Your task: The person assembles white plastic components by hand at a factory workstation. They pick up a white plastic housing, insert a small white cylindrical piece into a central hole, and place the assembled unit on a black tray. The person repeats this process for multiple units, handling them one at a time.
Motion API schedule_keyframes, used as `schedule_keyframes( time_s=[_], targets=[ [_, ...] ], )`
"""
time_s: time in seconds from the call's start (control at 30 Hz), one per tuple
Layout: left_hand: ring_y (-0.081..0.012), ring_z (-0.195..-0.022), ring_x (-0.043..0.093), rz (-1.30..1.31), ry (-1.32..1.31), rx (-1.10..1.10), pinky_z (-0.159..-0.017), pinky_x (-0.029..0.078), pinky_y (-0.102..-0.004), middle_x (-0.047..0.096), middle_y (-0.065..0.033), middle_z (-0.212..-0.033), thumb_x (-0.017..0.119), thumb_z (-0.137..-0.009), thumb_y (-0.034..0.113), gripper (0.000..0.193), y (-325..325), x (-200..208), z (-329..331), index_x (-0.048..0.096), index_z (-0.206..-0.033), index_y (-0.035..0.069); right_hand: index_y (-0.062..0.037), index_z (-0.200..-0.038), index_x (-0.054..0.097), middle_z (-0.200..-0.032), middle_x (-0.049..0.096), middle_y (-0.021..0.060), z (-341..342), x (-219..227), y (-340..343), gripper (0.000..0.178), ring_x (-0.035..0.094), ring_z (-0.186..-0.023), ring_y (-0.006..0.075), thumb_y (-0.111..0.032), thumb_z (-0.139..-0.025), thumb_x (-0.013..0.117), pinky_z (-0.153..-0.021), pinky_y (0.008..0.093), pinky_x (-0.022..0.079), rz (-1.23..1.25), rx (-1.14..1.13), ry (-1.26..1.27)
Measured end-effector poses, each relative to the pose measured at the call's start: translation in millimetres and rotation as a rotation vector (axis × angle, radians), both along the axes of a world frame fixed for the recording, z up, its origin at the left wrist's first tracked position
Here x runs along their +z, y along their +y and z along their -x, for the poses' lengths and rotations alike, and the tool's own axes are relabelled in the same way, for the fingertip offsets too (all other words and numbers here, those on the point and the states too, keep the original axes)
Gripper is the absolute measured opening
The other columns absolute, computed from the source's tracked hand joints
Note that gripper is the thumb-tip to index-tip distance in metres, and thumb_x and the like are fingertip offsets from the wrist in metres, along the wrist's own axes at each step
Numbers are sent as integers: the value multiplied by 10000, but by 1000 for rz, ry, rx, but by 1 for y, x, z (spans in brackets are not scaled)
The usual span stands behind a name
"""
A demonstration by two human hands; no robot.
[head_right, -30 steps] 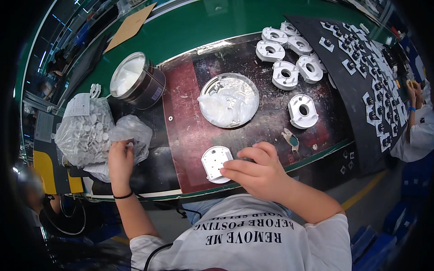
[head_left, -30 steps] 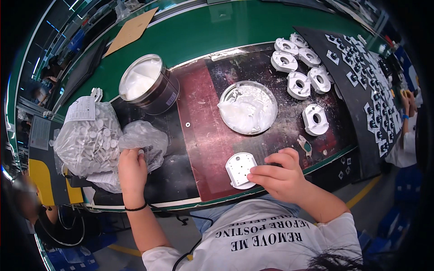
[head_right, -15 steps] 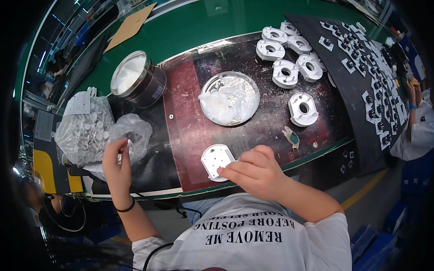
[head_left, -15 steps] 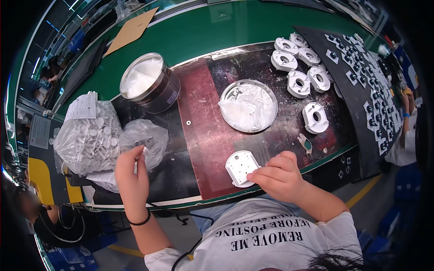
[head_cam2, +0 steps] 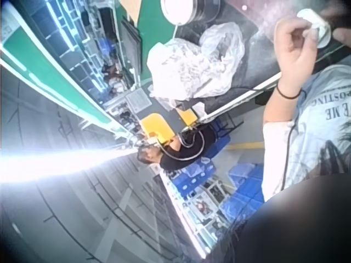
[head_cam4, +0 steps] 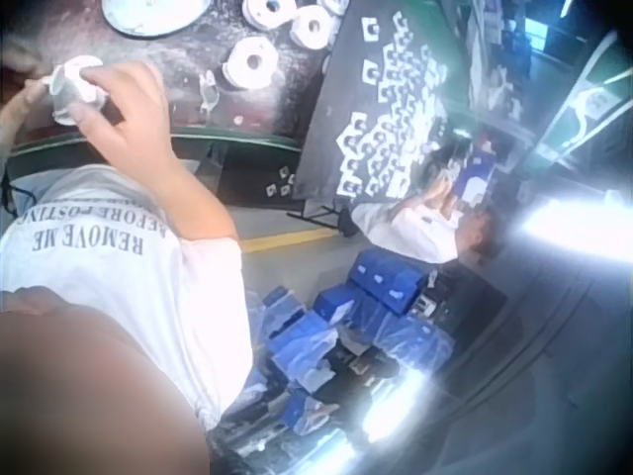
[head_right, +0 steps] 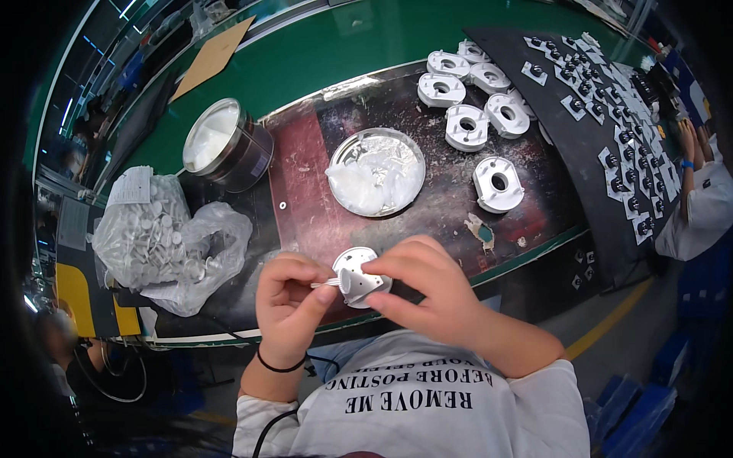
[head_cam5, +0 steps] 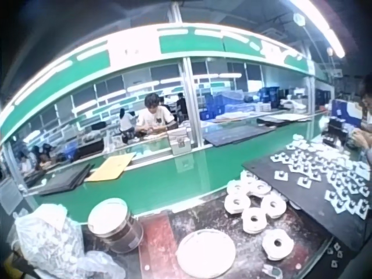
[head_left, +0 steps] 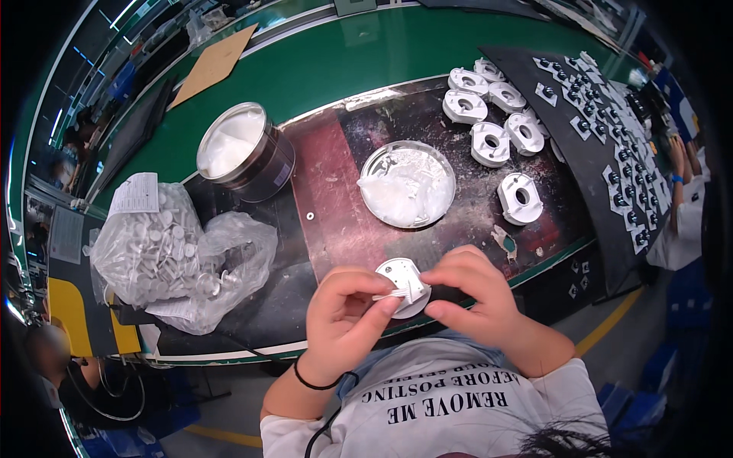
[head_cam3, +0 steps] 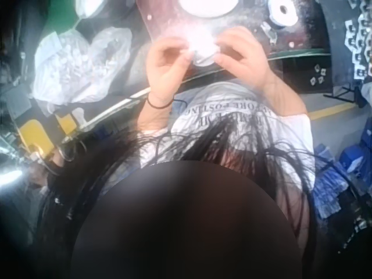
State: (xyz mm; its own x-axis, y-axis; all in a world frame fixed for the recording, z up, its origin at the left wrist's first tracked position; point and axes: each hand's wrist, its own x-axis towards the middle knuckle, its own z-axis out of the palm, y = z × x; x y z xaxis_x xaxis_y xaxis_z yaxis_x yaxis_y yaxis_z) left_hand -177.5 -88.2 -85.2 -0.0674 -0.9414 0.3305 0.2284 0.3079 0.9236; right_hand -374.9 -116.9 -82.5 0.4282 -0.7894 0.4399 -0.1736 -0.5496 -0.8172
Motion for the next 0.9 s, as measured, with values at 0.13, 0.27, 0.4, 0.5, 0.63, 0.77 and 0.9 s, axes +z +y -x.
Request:
schedule_keyframes(
  time_s=[0.13,0.27,0.4,0.5,0.63,0.77,0.9],
  targets=[
    [-159,-949,597,-17,197,-87,-805,517,-262,516,-98,-1071,606,-839,-60,256,-2,-5,16,488,-1053,17,-79,-1077,650,-980,597,70,-9,5,0,341,540,-919,234,-167,-756,723,-817,335,426,-31,-10,-52],
    [-166,-971,599,-5,250,-95,-812,517,-266,568,-122,-1049,584,-859,-51,245,-3,-3,21,489,-1077,11,-82,-1088,655,-1036,598,66,-20,0,6,305,560,-980,224,-138,-791,698,-845,323,449,-551,102,-459],
    [-189,-1016,586,19,153,-87,-859,500,-311,604,-137,-1040,562,-872,-53,236,1,0,14,521,-1096,7,-76,-1107,642,-1038,618,67,-13,0,-4,268,582,-1000,197,-119,-843,647,-864,304,459,-211,87,-211],
    [-259,-1064,570,-22,-5,1,-895,468,-379,608,-134,-1045,632,-821,-28,269,-1,9,12,559,-1078,2,-62,-1095,632,-999,632,78,-5,2,-20,245,598,-969,202,-120,-857,623,-853,307,461,-219,55,-185],
    [-302,-1057,537,434,-697,349,-888,426,-409,583,-110,-1090,739,-696,70,349,-2,-4,-11,616,-1022,71,-26,-1025,614,-922,630,106,14,4,-51,210,605,-881,245,-115,-835,626,-777,329,470,-121,-211,61],
    [-288,-1071,469,528,-963,328,-902,375,-435,538,-65,-1140,795,-625,226,362,13,-20,-14,661,-957,174,-18,-939,612,-903,625,105,21,-2,-73,143,594,-836,239,-58,-803,635,-746,322,466,13,-328,372],
    [-306,-1156,405,508,-1076,273,-973,294,-489,521,-62,-1188,800,-609,330,437,14,-28,-5,668,-1003,196,-44,-878,618,-846,606,88,28,-20,-83,112,562,-846,284,-75,-776,651,-742,362,459,311,-310,503]
  ],
)
